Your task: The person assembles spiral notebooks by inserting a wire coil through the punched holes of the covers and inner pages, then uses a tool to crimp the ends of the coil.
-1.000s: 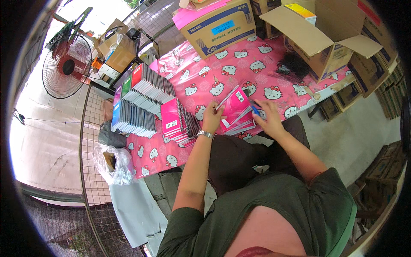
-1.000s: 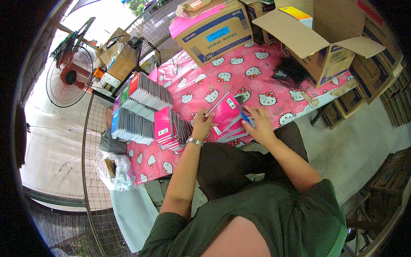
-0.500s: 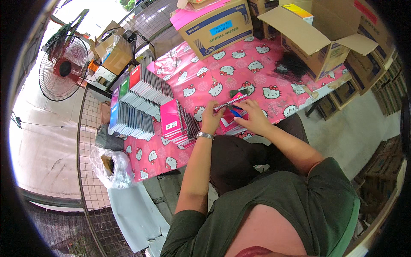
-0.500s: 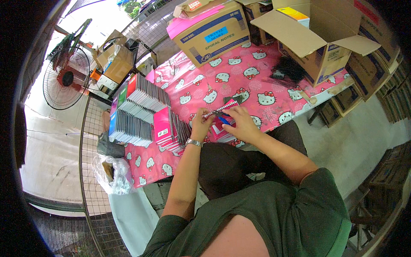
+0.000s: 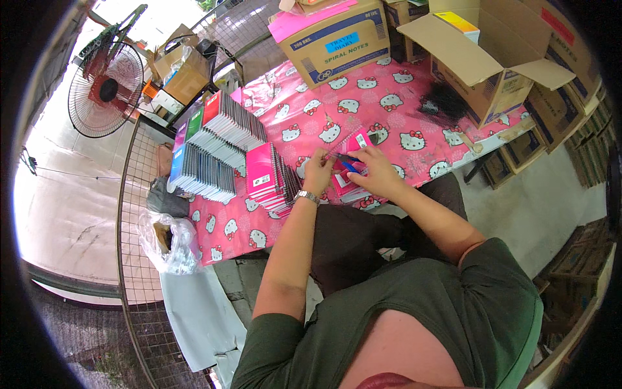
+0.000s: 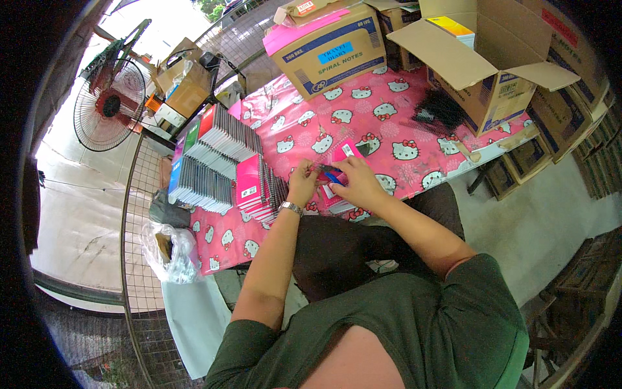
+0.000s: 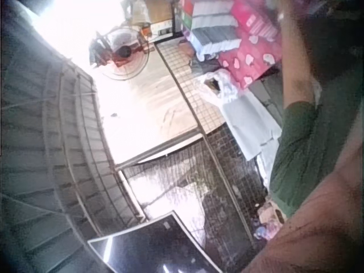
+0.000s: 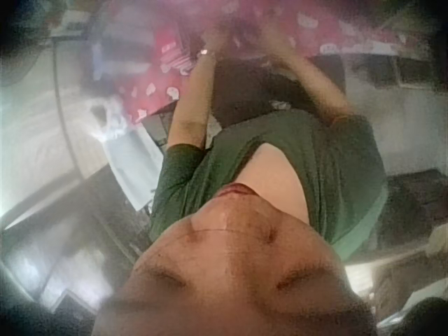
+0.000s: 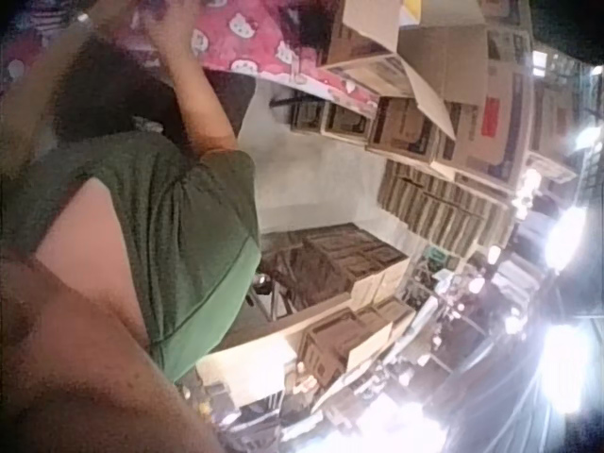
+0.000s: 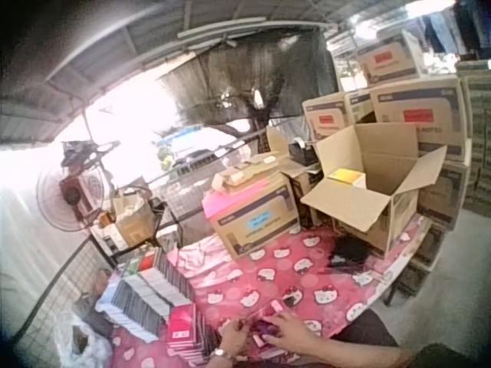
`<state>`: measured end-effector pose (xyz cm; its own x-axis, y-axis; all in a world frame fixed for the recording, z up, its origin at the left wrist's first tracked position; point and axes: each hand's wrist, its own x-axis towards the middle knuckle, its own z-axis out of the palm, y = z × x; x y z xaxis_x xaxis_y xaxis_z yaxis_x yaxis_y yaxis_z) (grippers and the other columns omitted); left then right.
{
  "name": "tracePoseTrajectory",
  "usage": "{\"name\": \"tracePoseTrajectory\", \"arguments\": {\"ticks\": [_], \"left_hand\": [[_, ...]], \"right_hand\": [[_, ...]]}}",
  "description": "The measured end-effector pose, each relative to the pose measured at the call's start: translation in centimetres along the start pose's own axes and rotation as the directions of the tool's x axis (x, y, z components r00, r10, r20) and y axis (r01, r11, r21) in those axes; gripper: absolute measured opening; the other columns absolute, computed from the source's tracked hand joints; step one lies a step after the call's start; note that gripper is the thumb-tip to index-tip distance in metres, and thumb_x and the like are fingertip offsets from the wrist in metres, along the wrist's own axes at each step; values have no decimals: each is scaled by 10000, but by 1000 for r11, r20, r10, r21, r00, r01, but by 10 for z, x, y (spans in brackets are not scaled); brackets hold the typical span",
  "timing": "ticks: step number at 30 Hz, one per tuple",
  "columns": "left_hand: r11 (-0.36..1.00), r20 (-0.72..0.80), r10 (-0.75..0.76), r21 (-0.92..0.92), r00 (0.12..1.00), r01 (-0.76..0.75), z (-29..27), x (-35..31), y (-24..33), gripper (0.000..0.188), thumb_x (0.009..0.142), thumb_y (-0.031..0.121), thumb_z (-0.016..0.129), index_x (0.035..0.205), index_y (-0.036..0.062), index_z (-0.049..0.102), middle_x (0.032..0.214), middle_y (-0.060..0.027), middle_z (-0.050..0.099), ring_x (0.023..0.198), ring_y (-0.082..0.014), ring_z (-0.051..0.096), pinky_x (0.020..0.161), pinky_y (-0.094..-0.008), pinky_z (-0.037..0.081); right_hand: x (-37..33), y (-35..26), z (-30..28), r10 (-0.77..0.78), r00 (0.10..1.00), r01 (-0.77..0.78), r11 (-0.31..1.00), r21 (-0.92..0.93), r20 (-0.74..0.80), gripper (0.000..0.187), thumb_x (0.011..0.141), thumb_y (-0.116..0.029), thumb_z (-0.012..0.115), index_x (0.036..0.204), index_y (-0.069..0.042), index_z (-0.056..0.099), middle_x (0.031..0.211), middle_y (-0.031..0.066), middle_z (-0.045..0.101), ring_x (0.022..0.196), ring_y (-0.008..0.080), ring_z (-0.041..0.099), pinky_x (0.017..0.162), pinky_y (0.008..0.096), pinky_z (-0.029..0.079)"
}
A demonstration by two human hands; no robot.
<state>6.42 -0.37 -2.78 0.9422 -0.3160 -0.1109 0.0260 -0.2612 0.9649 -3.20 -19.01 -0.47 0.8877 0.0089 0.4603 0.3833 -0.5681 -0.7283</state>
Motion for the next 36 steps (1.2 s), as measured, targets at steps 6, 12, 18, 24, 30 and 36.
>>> {"name": "tracePoseTrajectory", "arguments": {"ticks": [6,12,18,24,30,36], "left_hand": [[994,-140,99,-32,985,-105,4,-4,-6,112,913,13,593,999,35,524,825,-75,601,584,-169,647,390,-286,505],[947,-213,173,306,962,-103,8,-10,-13,90,908,8,605,979,27,552,831,-57,587,617,-97,559,513,-298,584],[990,-327,114,-43,938,-135,35,-23,-1,55,951,62,573,981,24,601,797,-19,597,618,-80,550,511,-267,504],[977,-251,118,-145,961,-158,24,-30,-7,105,939,12,563,1030,3,615,864,-29,617,725,-99,610,582,-262,562],[954,-347,202,-144,916,-265,29,-29,-31,204,904,-50,552,1077,-7,651,878,-25,609,763,-107,619,638,-263,588],[923,-467,386,196,796,-332,34,-55,-1,69,859,-15,630,920,-25,661,817,-42,565,732,-105,573,628,-245,496]], "right_hand": [[1,3,4,-28,999,28,1000,14,22,529,745,-276,740,1204,-49,611,1068,174,585,1047,363,553,928,451,452],[-2,10,13,-1,999,1,1000,16,44,537,732,-286,743,1200,-56,616,1091,168,580,1074,359,544,936,466,447],[-5,9,12,9,998,-8,1000,-17,70,533,737,-304,734,1196,-59,619,1101,159,577,1094,348,535,945,471,438],[-1,-4,4,-66,994,79,985,-156,85,515,747,-309,721,1194,-71,627,1098,145,578,1101,333,530,957,474,424],[-3,-15,3,-18,980,68,968,-243,200,436,798,-263,698,1170,-46,636,1082,133,597,1015,291,561,920,418,447],[-4,-15,-6,347,754,-648,530,547,557,350,917,-238,644,1193,-23,626,1147,90,632,1013,151,579,904,304,456]]}}
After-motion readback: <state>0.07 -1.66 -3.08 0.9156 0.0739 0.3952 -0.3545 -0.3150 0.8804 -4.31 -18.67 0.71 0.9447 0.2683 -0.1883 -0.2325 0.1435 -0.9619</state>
